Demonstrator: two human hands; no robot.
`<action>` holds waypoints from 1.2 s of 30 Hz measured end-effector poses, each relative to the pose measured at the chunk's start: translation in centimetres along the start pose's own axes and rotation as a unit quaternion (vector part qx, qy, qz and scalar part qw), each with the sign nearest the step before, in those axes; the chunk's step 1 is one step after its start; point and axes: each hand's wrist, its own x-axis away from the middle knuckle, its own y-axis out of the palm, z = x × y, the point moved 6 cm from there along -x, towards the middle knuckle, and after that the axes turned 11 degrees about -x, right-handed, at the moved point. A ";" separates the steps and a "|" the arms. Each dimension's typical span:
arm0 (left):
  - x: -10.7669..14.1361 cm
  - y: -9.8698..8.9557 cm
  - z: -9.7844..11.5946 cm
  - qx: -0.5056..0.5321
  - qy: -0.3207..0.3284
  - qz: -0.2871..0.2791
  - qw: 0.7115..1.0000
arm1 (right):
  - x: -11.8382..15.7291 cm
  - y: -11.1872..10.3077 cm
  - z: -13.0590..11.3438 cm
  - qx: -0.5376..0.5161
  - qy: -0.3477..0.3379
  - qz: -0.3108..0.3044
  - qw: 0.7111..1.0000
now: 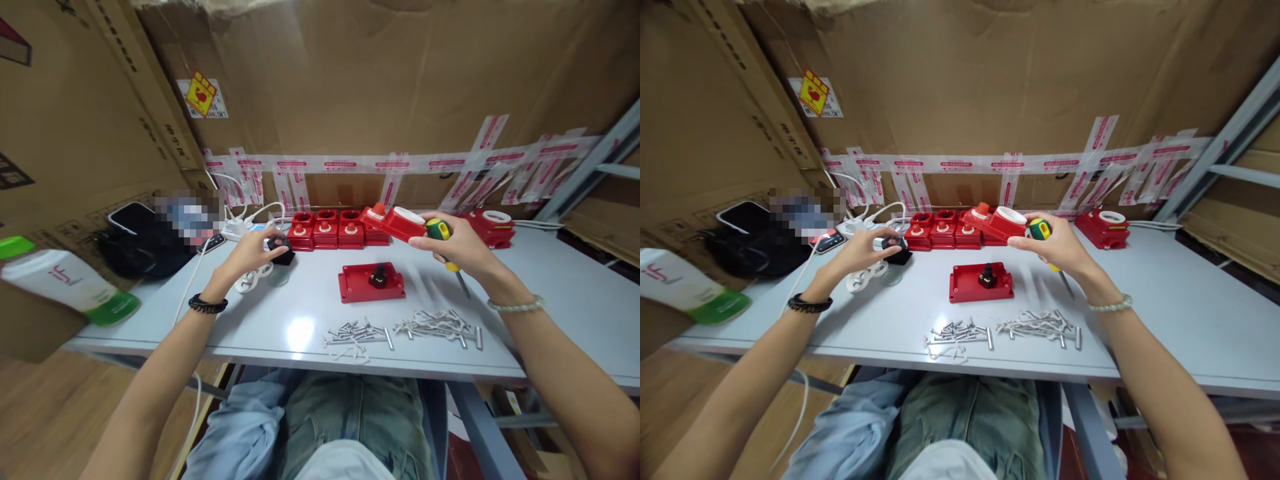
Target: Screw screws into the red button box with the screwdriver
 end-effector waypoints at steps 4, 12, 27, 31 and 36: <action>-0.1 0.6 -0.9 0.014 -0.020 0.001 1.000 | 0.0 0.0 0.0 0.010 0.001 0.003 1.000; 1.5 -0.8 2.0 0.063 0.054 -0.085 0.993 | -0.2 0.1 0.2 0.027 -0.008 -0.001 1.000; 2.3 -1.2 6.1 0.054 0.122 -0.047 0.990 | -0.1 0.4 0.0 0.042 -0.020 -0.002 0.999; 1.5 -0.9 12.5 0.080 0.208 0.005 0.975 | -0.4 0.2 -0.2 0.081 -0.062 0.011 0.995; -0.5 -2.0 17.4 0.134 0.234 0.146 0.952 | -0.1 0.5 -0.8 0.143 -0.140 0.025 0.979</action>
